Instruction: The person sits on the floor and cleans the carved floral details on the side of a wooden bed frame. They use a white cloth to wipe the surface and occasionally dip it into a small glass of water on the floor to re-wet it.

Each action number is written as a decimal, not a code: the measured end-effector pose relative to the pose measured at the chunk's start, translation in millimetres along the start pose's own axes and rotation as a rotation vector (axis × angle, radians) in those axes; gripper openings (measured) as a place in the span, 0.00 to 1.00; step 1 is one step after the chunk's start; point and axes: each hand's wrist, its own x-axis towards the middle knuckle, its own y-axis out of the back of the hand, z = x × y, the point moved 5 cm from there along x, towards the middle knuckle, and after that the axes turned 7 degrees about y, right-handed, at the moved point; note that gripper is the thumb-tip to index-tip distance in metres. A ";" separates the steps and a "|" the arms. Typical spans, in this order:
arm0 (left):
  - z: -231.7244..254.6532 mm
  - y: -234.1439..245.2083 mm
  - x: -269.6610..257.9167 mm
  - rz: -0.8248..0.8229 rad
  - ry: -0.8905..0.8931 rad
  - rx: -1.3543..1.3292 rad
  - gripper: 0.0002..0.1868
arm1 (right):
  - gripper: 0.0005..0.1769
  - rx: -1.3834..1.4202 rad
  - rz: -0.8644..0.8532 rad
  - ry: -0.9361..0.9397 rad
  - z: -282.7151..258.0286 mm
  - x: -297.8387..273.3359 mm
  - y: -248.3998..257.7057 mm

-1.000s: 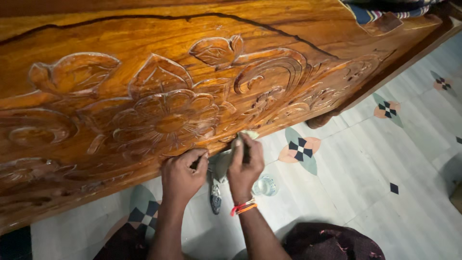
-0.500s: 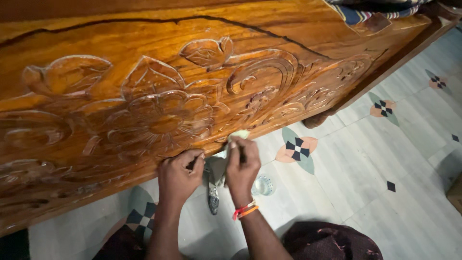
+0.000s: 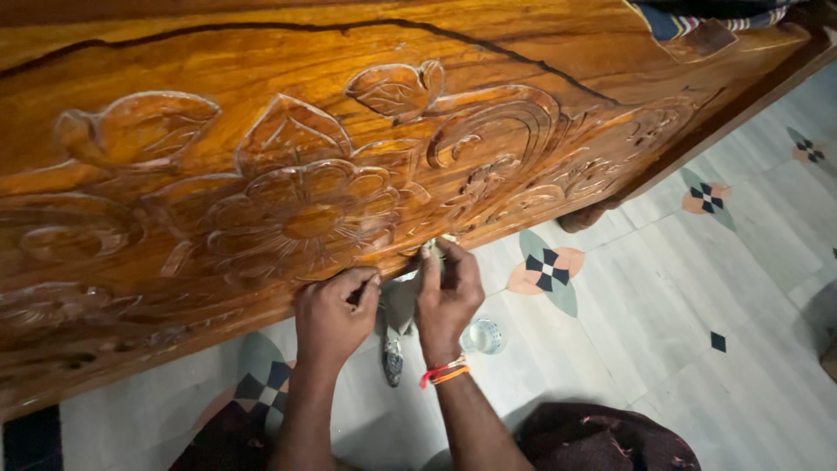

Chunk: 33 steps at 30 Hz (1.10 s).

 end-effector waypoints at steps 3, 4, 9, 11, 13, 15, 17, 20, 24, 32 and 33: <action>-0.2 -1.1 1.1 -0.018 0.010 0.015 0.05 | 0.07 -0.102 -0.056 0.133 -13.0 -12.2 -7.8; -1.3 -2.8 1.8 -0.033 0.041 0.022 0.05 | 0.07 -0.108 -0.112 0.211 -20.2 -18.7 -11.0; 1.2 1.2 -0.4 -0.017 -0.009 0.009 0.05 | 0.03 -0.136 -0.066 0.233 -19.8 -8.1 -5.3; -0.5 1.9 0.4 -0.019 0.005 -0.001 0.05 | 0.02 -0.060 0.011 0.072 -9.6 -1.3 -2.5; -0.2 2.8 0.3 0.006 -0.028 0.010 0.05 | 0.02 -0.023 0.049 -0.023 -3.6 0.9 -5.6; -1.1 -0.4 -0.2 0.010 -0.026 0.016 0.05 | 0.03 -0.072 0.018 0.099 -9.0 0.1 -6.2; -2.6 -2.7 1.2 0.001 0.010 0.022 0.05 | 0.04 -0.198 -0.092 0.437 -26.4 -9.0 -9.4; 0.9 -1.4 1.0 0.000 -0.029 0.007 0.05 | 0.02 -0.227 -0.049 0.412 -17.2 -2.6 -1.9; 1.0 -2.2 0.7 0.004 -0.004 0.016 0.05 | 0.03 0.035 0.048 -0.010 16.6 -8.1 -5.5; -1.3 -8.0 0.4 -0.004 0.056 0.101 0.06 | 0.02 -0.146 -0.108 0.359 -3.0 -12.0 -4.7; -0.8 -7.9 1.1 -0.008 0.039 0.080 0.06 | 0.02 -0.058 -0.024 0.207 6.0 -6.9 -1.9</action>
